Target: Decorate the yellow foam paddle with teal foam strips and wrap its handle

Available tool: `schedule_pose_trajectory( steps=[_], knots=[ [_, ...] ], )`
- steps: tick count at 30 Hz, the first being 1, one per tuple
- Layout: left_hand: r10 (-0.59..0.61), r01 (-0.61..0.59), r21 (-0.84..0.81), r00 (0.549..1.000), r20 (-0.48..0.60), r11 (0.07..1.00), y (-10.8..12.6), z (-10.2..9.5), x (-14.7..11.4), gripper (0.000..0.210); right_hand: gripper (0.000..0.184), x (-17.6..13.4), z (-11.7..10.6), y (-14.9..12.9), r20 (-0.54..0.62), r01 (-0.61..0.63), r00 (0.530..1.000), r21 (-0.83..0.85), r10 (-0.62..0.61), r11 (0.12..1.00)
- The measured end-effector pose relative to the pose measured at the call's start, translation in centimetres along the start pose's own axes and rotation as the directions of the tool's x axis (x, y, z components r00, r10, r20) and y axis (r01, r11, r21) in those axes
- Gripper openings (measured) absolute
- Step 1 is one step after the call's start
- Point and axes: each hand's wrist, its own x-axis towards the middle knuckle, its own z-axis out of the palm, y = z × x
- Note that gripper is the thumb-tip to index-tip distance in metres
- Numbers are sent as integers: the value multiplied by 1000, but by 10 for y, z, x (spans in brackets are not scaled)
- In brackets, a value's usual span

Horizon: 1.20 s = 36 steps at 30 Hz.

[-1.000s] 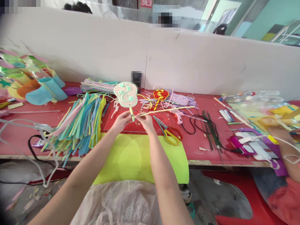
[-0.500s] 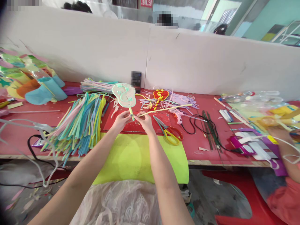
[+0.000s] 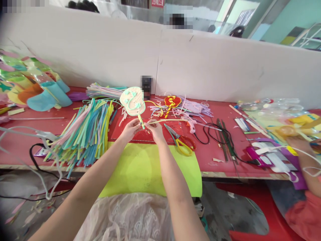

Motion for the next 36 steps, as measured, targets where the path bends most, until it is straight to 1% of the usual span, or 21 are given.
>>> schedule_pose_trajectory(
  steps=[4,10,18,23,27,31,36],
  knots=[
    [7,-7,21,1000,-8,1000,0,1,-1,43,28,-1,4,-1,-13,43,999,-80,-44,996],
    [8,-6,41,999,-35,999,-3,-1,1,43,27,-2,3,-2,-11,105,994,-179,-109,978],
    [-12,14,49,999,-45,999,-9,-6,5,48,26,-1,0,0,-4,133,990,-250,-138,959],
    [-24,24,91,1000,1,996,-8,-7,5,52,27,-1,-1,-1,3,155,987,-268,-160,951],
    [-32,31,106,999,9,994,-8,-7,5,52,25,0,-2,-2,-12,191,979,-306,-204,933],
    [-14,11,114,1000,24,993,-7,-6,5,53,25,-1,-2,-1,-9,155,986,-309,-166,938],
    [11,-12,136,1000,5,991,-7,-7,5,55,28,1,-1,2,-31,91,994,-249,-102,964]
  ],
)
